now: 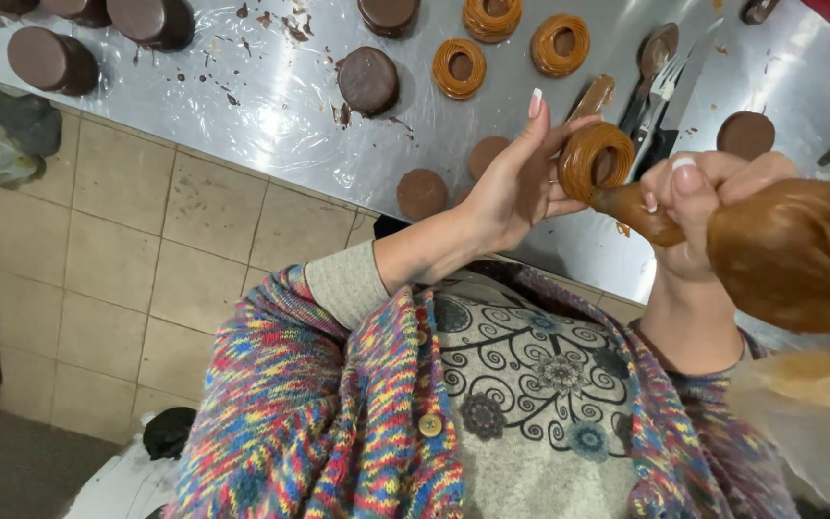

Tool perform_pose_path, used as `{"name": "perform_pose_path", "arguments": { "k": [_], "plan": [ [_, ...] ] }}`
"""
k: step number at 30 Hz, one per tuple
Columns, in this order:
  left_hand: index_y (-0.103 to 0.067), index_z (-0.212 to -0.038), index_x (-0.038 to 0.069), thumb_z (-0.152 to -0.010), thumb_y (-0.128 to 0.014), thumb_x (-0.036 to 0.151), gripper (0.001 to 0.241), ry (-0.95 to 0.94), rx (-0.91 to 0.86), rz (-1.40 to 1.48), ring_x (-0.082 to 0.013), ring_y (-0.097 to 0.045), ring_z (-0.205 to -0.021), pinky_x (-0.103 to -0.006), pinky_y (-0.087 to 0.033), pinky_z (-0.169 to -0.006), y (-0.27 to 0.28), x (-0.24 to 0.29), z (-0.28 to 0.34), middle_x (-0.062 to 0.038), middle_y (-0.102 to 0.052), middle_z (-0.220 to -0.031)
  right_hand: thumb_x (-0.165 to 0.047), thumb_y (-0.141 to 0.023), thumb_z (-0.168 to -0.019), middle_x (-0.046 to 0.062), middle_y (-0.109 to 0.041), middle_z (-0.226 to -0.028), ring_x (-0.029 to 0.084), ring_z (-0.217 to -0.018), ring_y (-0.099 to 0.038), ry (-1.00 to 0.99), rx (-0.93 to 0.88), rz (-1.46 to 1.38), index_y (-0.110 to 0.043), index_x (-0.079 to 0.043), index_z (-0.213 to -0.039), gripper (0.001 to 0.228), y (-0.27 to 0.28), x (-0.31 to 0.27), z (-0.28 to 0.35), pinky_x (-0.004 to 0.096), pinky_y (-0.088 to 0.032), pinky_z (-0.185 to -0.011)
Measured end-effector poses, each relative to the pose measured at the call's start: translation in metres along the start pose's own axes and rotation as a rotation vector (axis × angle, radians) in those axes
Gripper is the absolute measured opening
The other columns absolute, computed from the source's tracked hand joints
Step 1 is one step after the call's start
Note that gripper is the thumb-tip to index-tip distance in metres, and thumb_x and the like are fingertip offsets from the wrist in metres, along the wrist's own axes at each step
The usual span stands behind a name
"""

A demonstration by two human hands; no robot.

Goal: Piping swirls of caramel onto round chocolate cookies on a bakery kitchen counter.

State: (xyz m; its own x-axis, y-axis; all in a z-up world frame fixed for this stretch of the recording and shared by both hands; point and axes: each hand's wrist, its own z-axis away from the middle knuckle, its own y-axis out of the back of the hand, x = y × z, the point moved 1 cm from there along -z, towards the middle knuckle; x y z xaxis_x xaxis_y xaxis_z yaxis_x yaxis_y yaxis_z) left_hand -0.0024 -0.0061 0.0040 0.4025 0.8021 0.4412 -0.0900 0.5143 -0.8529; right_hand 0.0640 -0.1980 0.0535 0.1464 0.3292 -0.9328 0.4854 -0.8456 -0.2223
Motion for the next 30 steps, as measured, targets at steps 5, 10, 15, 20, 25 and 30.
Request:
{"name": "perform_pose_path", "arguments": {
  "k": [5,10,15,20,25,30],
  "plan": [
    [-0.028,-0.164,0.009,-0.089,-0.031,0.086,0.108,-0.029,-0.013,-0.029,-0.0295,-0.052,-0.142,-0.0501,-0.040,-0.118,-0.001,0.004,0.003,-0.013,-0.043,-0.160,0.006,-0.063,-0.112,0.006,-0.037,-0.062,0.015,-0.047,-0.035,0.000,0.078,0.021,-0.036,-0.012,-0.100,0.034,0.011,-0.009,0.000,0.031,-0.041,-0.054],
    [-0.028,-0.164,0.008,-0.093,-0.031,0.083,0.103,-0.030,-0.036,-0.020,-0.0288,-0.050,-0.145,-0.0505,-0.041,-0.119,-0.004,0.004,0.004,-0.014,-0.042,-0.161,-0.001,-0.063,-0.114,0.006,-0.043,-0.061,0.016,-0.048,-0.045,0.084,0.037,0.360,-0.036,-0.018,-0.075,0.050,0.026,-0.011,-0.020,0.034,-0.052,-0.057],
    [-0.028,-0.163,0.009,-0.095,-0.030,0.080,0.099,-0.010,-0.035,-0.030,-0.0265,-0.047,-0.147,-0.0496,-0.040,-0.119,-0.009,0.002,0.006,-0.011,-0.040,-0.162,-0.004,-0.059,-0.125,0.015,-0.051,-0.080,0.024,-0.064,-0.054,0.062,0.076,0.481,-0.043,0.002,-0.109,0.024,0.045,0.015,-0.009,0.033,-0.053,-0.067],
    [-0.030,-0.162,0.009,-0.097,-0.032,0.078,0.096,-0.020,-0.030,-0.008,-0.0268,-0.047,-0.148,-0.0519,-0.039,-0.122,-0.006,-0.005,0.002,-0.009,-0.041,-0.161,-0.004,-0.065,-0.125,0.016,-0.052,-0.080,0.024,-0.062,-0.052,0.139,0.081,0.246,-0.035,-0.005,-0.112,0.032,-0.003,0.005,-0.031,0.034,-0.049,-0.064],
    [-0.035,-0.158,0.012,-0.092,-0.029,0.081,0.096,0.034,0.047,-0.015,-0.0242,-0.052,-0.138,-0.0527,-0.039,-0.116,-0.006,-0.004,-0.001,-0.009,-0.047,-0.153,0.004,-0.062,-0.106,0.001,-0.037,-0.064,0.007,-0.043,-0.032,-0.011,0.096,-0.135,-0.035,-0.016,-0.101,0.034,-0.018,0.017,-0.040,0.028,-0.039,-0.044],
    [-0.039,-0.157,0.005,-0.091,-0.029,0.087,0.105,0.012,0.092,-0.017,-0.0281,-0.054,-0.137,-0.0528,-0.042,-0.115,0.037,-0.016,-0.018,-0.015,-0.051,-0.150,-0.004,-0.056,-0.113,-0.003,-0.034,-0.068,0.008,-0.052,-0.035,-0.114,0.005,-0.369,-0.039,-0.019,-0.102,0.025,0.013,0.008,-0.022,0.028,-0.039,-0.057]
  ]
}}
